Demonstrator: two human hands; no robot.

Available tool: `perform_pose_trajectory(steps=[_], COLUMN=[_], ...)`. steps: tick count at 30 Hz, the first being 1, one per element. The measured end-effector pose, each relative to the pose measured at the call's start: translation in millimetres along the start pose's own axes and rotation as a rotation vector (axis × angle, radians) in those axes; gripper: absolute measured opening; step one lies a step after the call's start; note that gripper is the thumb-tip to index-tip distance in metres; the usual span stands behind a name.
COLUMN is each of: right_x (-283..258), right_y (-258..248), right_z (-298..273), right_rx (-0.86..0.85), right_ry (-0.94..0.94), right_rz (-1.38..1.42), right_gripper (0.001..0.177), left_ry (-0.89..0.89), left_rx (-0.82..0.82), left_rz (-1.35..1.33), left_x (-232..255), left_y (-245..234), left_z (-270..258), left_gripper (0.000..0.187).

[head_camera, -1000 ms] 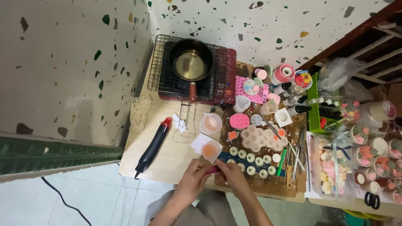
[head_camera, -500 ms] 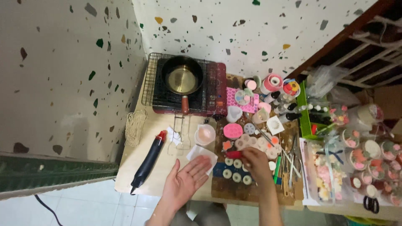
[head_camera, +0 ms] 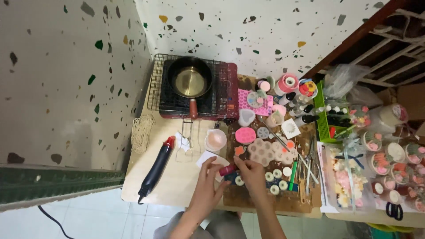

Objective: Preparing and molding decorative candles using wax, dyes, and various tools.

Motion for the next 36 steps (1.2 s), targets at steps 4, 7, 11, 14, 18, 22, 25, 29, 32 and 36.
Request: perform_pose_trajectory(steps=[4, 7, 11, 14, 18, 22, 25, 29, 32, 36], right_x=[-7, 14, -30, -85, -1, 22, 49, 49, 42, 81], right_y=[6, 14, 10, 18, 28, 31, 42, 50, 21, 6], right_z=[-17, -19, -37, -58, -36, -25, -16, -21, -18, -16], right_rx=[0.002, -0.021, -0.067, -0.333, -0.314, -0.269, -0.342, -0.422, -0.135, 0.001], right_ry=[0.145, 0.121, -0.236, -0.534, 0.03, -0.016, -0.011, 0.087, -0.139, -0.083], right_rz=[0.154, 0.128, -0.043, 0.101, 0.176, 0.033, 0.196, 0.368, 0.249, 0.334], right_gripper=[0.041, 0.044, 0.027, 0.024, 0.032, 0.026, 0.033, 0.025, 0.023, 0.021], left_ry=[0.099, -0.03, -0.389, -0.615, -0.639, -0.661, -0.638, -0.728, -0.86, -0.648], left_rx=[0.005, 0.027, -0.008, -0.054, -0.125, -0.246, -0.301, -0.273, -0.208, -0.25], left_rz=[0.05, 0.025, -0.283, -0.545, -0.525, -0.565, -0.536, -0.615, -0.697, -0.114], left_x=[4, -8, -86, -109, -100, -78, -86, -131, -151, -154], left_y=[5, 2, 16, 23, 19, 17, 23, 31, 29, 23], left_z=[-2, 1, -10, -18, -18, -14, -19, -22, -19, -1], left_gripper=[0.036, 0.026, 0.023, 0.022, 0.023, 0.027, 0.029, 0.028, 0.028, 0.022])
Point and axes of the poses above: each hand's wrist, its own z-axis towards the middle knuckle, its own y-axis out of the palm, x = y × z, the point moved 8 cm from there along z, towards the middle knuckle, and after that the axes turned 1 degree about -x, right-handed, at the moved point
